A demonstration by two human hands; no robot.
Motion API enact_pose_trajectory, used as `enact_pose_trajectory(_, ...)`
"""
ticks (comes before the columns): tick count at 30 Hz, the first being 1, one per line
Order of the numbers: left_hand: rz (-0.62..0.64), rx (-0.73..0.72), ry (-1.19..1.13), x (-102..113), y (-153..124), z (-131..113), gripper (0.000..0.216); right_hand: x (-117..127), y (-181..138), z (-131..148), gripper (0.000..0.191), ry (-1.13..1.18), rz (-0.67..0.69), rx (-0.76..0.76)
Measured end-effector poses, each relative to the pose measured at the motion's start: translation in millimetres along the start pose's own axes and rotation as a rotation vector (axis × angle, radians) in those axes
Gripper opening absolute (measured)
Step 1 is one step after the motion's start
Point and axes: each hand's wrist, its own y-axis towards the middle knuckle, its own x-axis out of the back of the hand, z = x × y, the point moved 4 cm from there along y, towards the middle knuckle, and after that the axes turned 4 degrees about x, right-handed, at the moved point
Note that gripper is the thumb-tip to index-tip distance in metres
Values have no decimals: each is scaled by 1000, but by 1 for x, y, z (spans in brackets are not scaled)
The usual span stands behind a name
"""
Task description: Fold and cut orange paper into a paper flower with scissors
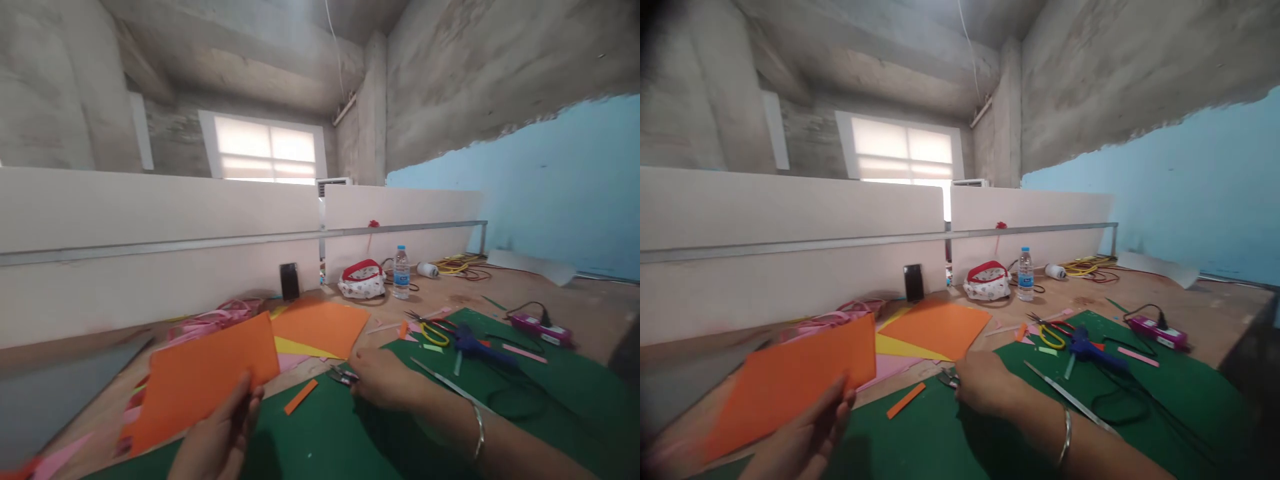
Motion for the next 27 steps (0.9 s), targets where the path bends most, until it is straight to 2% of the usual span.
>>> enact_pose_trajectory(3, -29, 74, -101, -4, -8, 0, 12, -18, 7, 14, 39, 48, -4, 31)
enact_pose_trajectory(6, -5, 87, -91, -3, -11, 2, 11, -27, 5, 10, 36, 85, -28, -19)
enact_pose_trajectory(10, 60, 87, -78, -1, -11, 5, 15, -19, -1, 3, 32, 164, -62, -113)
enact_pose_trajectory(12, 68, 76, -39, 0, -10, 6, 17, -8, -1, 7, 35, 263, -79, -87)
enact_pose_trajectory(16, 45, 59, 52, 1, -10, 10, 22, 14, 7, 31, 31, 574, -108, -2)
enact_pose_trajectory(18, 54, 40, 79, -1, -11, 12, 23, 18, 13, 45, 27, 910, -172, -28)
enact_pose_trajectory(21, 68, 26, 112, -5, -16, 18, 17, 11, 22, 70, 13, 1378, -221, 18)
enact_pose_trajectory(24, 101, 25, 34, -12, -22, 24, 13, 0, 26, 84, 16, 1526, -257, 45)
enact_pose_trajectory(27, 126, 16, -37, -17, -25, 28, 17, -4, 25, 86, 18, 1581, -260, 52)
